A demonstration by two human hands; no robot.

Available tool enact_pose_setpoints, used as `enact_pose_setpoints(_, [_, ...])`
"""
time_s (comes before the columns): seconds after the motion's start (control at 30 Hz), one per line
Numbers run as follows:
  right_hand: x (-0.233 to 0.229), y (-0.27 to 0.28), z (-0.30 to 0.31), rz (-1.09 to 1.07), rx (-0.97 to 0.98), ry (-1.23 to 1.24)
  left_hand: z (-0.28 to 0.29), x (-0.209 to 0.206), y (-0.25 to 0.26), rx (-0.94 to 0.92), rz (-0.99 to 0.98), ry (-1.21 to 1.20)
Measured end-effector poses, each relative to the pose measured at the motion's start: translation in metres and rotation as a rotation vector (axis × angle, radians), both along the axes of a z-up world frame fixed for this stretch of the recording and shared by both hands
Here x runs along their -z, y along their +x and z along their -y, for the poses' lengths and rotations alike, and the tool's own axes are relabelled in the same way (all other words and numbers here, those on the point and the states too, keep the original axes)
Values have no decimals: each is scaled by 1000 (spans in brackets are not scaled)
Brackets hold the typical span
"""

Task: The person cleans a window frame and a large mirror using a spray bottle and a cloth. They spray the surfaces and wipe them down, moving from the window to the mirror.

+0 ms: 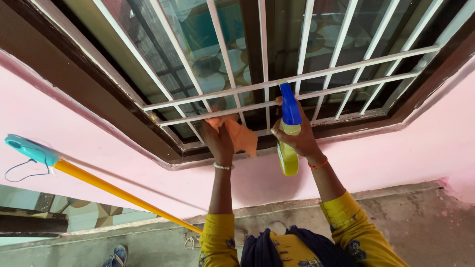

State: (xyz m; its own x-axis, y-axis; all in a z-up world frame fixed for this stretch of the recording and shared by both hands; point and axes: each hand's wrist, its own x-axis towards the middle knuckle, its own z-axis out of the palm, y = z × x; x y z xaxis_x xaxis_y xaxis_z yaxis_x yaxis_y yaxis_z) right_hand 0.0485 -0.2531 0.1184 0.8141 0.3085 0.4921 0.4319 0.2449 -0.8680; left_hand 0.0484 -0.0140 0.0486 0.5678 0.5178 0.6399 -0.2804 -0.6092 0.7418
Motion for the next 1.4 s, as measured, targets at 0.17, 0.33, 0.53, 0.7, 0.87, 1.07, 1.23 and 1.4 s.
enact_pose_setpoints(0.17, [-1, 1, 0, 7, -8, 10, 5, -16, -2, -59, 65, 104])
enact_pose_setpoints(0.33, [0, 1, 0, 8, -11, -5, 1, 21, -5, -50, -127, 103])
enact_pose_setpoints(0.53, [2, 1, 3, 36, -16, -5, 7, 58, -7, -153, -77, 170])
enact_pose_setpoints(0.7, [5, 6, 2, 21, -48, 51, 42, 39, -14, -197, 124, -94])
enact_pose_setpoints(0.87, [7, 5, 5, -17, -31, 8, 66, 3, -2, -11, 39, -83])
enact_pose_setpoints(1.07, [5, 6, 9, 6, -63, -5, 72, 16, 12, 5, 109, 125])
enact_pose_setpoints(1.23, [2, 6, 11, -37, -91, -8, 69, 44, 0, -66, -117, 216])
enact_pose_setpoints(1.4, [4, 9, 11, 12, -101, 23, 65, 29, 9, 4, -125, 5])
